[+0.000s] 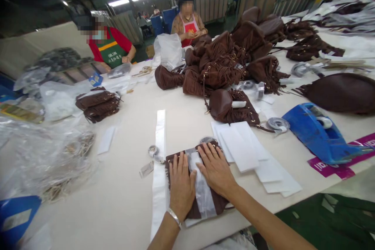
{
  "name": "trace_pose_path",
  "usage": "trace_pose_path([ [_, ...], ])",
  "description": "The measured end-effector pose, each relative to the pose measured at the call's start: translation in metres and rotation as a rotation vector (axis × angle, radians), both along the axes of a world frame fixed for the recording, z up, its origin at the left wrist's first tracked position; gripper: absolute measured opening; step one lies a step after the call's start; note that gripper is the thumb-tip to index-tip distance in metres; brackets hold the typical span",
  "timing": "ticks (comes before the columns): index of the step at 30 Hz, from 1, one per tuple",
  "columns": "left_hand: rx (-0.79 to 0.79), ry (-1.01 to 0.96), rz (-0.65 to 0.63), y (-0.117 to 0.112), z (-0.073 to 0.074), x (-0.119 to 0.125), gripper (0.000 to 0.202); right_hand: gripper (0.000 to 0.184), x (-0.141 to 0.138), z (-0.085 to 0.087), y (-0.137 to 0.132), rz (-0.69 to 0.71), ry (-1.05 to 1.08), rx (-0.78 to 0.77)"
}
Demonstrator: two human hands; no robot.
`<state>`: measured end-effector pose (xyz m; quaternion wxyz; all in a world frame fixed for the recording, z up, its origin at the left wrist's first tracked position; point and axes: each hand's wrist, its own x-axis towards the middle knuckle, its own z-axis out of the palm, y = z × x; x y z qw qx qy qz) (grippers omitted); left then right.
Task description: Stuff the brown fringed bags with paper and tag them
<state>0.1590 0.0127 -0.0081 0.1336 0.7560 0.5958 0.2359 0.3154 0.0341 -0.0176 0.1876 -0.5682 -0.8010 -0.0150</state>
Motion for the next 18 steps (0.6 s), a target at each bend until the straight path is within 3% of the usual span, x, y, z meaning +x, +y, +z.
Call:
trace_pose_path([
  [3, -0.048, 0.009, 0.021, -0.001, -0.015, -0.002, 0.063, 0.060, 0.012, -0.017, -0.001, -0.033, 0.015, -0.072],
  [12, -0.108, 0.027, 0.046, 0.007, -0.016, -0.004, 0.076, 0.067, 0.011, -0.004, 0.013, -0.019, 0.085, -0.142],
  [18, -0.042, 0.004, 0.034, -0.001, -0.031, -0.001, 0.070, 0.060, 0.014, -0.022, 0.002, -0.045, 0.137, -0.059],
])
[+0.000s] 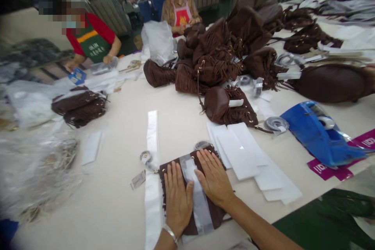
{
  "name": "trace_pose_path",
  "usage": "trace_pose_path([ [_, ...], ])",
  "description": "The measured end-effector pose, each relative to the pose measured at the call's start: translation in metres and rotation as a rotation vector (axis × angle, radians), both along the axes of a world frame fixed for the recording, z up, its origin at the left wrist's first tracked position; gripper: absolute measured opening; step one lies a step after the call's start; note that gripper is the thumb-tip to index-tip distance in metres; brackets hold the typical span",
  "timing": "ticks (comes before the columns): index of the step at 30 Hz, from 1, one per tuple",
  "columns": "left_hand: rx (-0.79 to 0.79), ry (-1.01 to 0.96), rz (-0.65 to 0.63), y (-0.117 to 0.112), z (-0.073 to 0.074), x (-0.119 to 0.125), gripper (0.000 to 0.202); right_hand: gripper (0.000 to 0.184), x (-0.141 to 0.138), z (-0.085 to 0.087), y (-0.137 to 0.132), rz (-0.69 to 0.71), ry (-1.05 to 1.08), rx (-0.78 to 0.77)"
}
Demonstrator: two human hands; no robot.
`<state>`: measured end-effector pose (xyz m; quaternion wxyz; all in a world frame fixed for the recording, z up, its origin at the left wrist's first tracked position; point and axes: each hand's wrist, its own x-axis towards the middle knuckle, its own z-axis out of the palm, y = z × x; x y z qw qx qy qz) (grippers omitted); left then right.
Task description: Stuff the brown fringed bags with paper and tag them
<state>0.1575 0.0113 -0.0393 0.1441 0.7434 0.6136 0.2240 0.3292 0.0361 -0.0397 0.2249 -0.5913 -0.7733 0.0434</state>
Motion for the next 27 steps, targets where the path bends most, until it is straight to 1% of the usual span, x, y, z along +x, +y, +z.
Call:
trace_pose_path([
  [2, 0.028, -0.025, -0.003, -0.003, 0.000, 0.000, 0.066, 0.057, 0.002, -0.007, -0.003, 0.005, 0.021, 0.051],
  [4, 0.044, -0.065, -0.018, -0.007, 0.007, -0.003, 0.060, 0.053, 0.005, -0.006, -0.003, 0.023, 0.050, 0.086],
  [5, 0.049, -0.095, -0.024, -0.011, 0.014, -0.007, 0.057, 0.050, 0.008, -0.002, -0.001, 0.034, 0.071, 0.091],
  [6, 0.055, -0.130, -0.020, -0.014, 0.021, -0.013, 0.054, 0.048, 0.011, 0.004, 0.001, 0.043, 0.098, 0.090],
  [8, 0.069, -0.197, 0.031, -0.020, 0.035, -0.028, 0.045, 0.042, 0.015, 0.024, 0.012, 0.057, 0.161, 0.069],
  [10, 0.069, -0.232, 0.133, -0.021, 0.045, -0.046, 0.036, 0.036, 0.013, 0.047, 0.031, 0.084, 0.208, 0.024],
  [11, 0.061, -0.236, 0.188, -0.018, 0.047, -0.055, 0.033, 0.034, 0.007, 0.059, 0.044, 0.115, 0.219, -0.004],
  [13, 0.041, -0.224, 0.274, -0.006, 0.048, -0.070, 0.030, 0.031, -0.015, 0.078, 0.075, 0.234, 0.211, -0.062],
  [15, 0.031, -0.186, 0.299, 0.010, 0.046, -0.081, 0.031, 0.031, -0.050, 0.087, 0.108, 0.410, 0.163, -0.111],
  [17, 0.017, -0.122, 0.255, 0.026, 0.042, -0.085, 0.033, 0.033, -0.091, 0.086, 0.141, 0.601, 0.076, -0.164],
  [19, -0.007, -0.040, 0.185, 0.040, 0.038, -0.086, 0.035, 0.039, -0.129, 0.077, 0.168, 0.765, -0.050, -0.235],
  [21, -0.049, 0.056, 0.125, 0.050, 0.035, -0.086, 0.036, 0.043, -0.155, 0.065, 0.188, 0.897, -0.170, -0.314],
  [22, -0.077, 0.103, 0.100, 0.055, 0.034, -0.085, 0.036, 0.042, -0.163, 0.060, 0.195, 0.952, -0.206, -0.354],
  [24, -0.141, 0.172, 0.058, 0.062, 0.033, -0.086, 0.034, 0.038, -0.171, 0.053, 0.205, 1.015, -0.201, -0.434],
  [27, -0.209, 0.168, 0.016, 0.068, 0.032, -0.089, 0.028, 0.031, -0.172, 0.050, 0.211, 1.000, -0.105, -0.573],
])
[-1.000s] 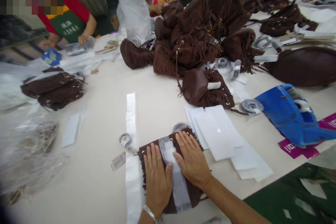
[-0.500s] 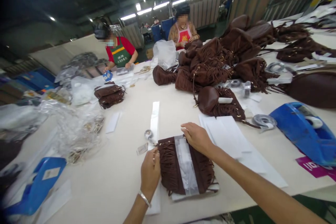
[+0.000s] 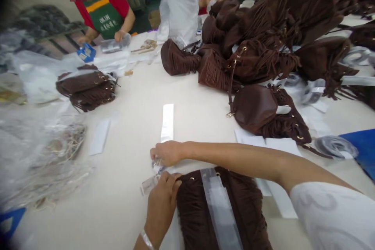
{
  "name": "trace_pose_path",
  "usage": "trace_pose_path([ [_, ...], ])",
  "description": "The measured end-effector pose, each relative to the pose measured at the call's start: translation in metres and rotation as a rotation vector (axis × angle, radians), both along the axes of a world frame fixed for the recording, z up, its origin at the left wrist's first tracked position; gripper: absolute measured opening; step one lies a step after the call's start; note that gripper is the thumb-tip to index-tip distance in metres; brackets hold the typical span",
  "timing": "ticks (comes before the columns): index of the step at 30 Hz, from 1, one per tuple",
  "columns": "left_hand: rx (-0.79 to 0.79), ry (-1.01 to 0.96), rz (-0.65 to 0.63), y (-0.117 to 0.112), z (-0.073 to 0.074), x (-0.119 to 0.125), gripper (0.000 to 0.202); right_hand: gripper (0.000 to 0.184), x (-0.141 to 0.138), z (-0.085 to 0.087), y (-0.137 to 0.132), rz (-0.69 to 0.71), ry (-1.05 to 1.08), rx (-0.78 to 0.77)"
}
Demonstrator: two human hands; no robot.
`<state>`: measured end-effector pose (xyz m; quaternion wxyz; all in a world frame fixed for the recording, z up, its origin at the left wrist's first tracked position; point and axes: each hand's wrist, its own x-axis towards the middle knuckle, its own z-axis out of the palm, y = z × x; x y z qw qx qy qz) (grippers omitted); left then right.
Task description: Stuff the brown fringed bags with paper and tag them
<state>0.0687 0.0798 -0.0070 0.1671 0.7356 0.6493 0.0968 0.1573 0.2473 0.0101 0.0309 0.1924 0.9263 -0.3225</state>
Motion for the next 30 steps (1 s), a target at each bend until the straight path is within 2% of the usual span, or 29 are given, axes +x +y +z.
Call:
trace_pose_path([
  [4, 0.028, -0.067, -0.047, 0.001, -0.003, -0.005, 0.025, 0.032, -0.009, -0.008, -0.001, 0.002, 0.022, -0.099],
  [8, 0.132, -0.043, -0.090, -0.003, -0.012, -0.008, 0.024, 0.038, -0.024, -0.016, -0.003, 0.144, 0.047, -0.040],
  [11, 0.177, -0.030, -0.076, -0.009, -0.015, -0.007, 0.024, 0.023, -0.020, -0.004, -0.001, 0.247, -0.015, 0.090],
  [14, 0.143, -0.027, -0.006, -0.017, -0.013, -0.005, 0.022, 0.018, 0.005, 0.017, -0.002, 0.134, -0.041, 0.151],
  [16, 0.093, -0.053, 0.066, -0.022, -0.011, -0.004, 0.021, 0.021, 0.029, 0.027, -0.004, 0.001, -0.093, 0.087],
  [18, 0.032, -0.117, 0.136, -0.026, -0.010, -0.004, 0.021, 0.020, 0.053, 0.030, -0.008, -0.075, -0.176, -0.057],
  [22, -0.012, -0.266, 0.213, -0.023, -0.007, -0.005, 0.021, 0.022, 0.083, 0.019, -0.009, -0.138, -0.268, -0.375],
  [25, 0.041, -0.327, 0.159, -0.015, -0.001, -0.006, 0.020, 0.025, 0.088, 0.007, -0.004, -0.147, -0.332, -0.581],
  [27, 0.066, -0.348, 0.107, -0.010, 0.003, -0.007, 0.020, 0.026, 0.086, 0.003, -0.001, -0.105, -0.381, -0.576],
  [30, 0.044, -0.389, 0.066, -0.003, 0.007, -0.011, 0.019, 0.025, 0.081, 0.004, 0.001, -0.019, -0.438, -0.434],
])
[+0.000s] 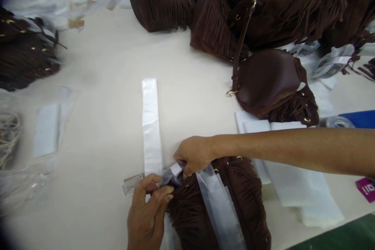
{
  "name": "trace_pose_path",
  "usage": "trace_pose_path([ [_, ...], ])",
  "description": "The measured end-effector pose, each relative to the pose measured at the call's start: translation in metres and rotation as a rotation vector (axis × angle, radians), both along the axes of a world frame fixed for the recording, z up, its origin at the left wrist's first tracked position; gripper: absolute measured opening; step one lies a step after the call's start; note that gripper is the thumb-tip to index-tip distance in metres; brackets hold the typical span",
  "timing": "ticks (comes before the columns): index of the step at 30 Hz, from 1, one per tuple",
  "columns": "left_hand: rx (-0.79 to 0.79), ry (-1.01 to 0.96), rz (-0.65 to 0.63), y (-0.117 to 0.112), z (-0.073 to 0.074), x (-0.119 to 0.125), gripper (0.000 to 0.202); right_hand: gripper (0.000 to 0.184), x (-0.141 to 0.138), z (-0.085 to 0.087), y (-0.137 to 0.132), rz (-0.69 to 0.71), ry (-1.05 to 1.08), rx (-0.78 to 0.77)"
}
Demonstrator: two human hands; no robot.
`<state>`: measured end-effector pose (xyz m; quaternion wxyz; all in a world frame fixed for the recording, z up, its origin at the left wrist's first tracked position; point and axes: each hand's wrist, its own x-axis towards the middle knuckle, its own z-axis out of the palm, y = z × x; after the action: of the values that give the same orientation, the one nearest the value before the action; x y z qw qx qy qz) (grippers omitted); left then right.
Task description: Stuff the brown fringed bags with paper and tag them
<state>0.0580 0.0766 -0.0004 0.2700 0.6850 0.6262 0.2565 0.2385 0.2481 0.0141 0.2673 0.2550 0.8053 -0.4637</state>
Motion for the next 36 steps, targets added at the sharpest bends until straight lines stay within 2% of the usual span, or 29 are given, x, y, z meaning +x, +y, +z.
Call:
trace_pose_path([
  [6, -0.086, -0.047, -0.036, 0.005, -0.002, -0.008, 0.017, 0.033, -0.002, 0.013, 0.006, 0.207, 0.093, -0.043],
  [10, -0.105, -0.085, -0.105, 0.006, -0.001, -0.007, 0.016, 0.025, -0.011, 0.013, 0.003, 0.432, 0.090, -0.055],
  [12, -0.114, -0.115, -0.157, 0.007, -0.001, -0.007, 0.017, 0.022, -0.015, 0.011, -0.001, 0.460, 0.068, -0.058],
  [15, -0.134, -0.141, -0.226, 0.010, -0.001, -0.010, 0.019, 0.017, -0.016, 0.005, -0.007, 0.295, 0.066, -0.017],
  [17, -0.157, -0.143, -0.262, 0.013, 0.000, -0.012, 0.019, 0.022, -0.011, 0.000, -0.010, 0.151, 0.125, -0.005],
  [20, -0.190, -0.147, -0.284, 0.017, 0.001, -0.015, 0.017, 0.021, -0.001, 0.000, -0.012, 0.017, 0.178, -0.092],
  [23, -0.217, -0.178, -0.281, 0.020, 0.003, -0.014, 0.017, 0.020, 0.007, 0.006, -0.008, 0.007, 0.205, -0.246],
  [25, -0.241, -0.203, -0.276, 0.020, 0.003, -0.013, 0.016, 0.025, 0.008, 0.010, -0.007, 0.084, 0.217, -0.315],
  [27, -0.255, -0.210, -0.254, 0.018, 0.003, -0.012, 0.015, 0.030, 0.006, 0.012, -0.010, 0.177, 0.218, -0.260],
  [29, -0.237, -0.183, -0.191, 0.016, 0.004, -0.011, 0.014, 0.030, 0.002, 0.011, -0.016, 0.220, 0.234, -0.066],
  [31, -0.195, -0.145, -0.136, 0.013, 0.006, -0.010, 0.015, 0.025, 0.000, 0.010, -0.025, 0.188, 0.266, 0.107],
  [32, -0.175, -0.132, -0.129, 0.012, 0.007, -0.011, 0.015, 0.023, 0.000, 0.009, -0.028, 0.146, 0.270, 0.137],
  [36, -0.151, -0.136, -0.178, 0.012, 0.009, -0.013, 0.018, 0.028, 0.007, 0.009, -0.034, -0.050, 0.233, 0.009],
])
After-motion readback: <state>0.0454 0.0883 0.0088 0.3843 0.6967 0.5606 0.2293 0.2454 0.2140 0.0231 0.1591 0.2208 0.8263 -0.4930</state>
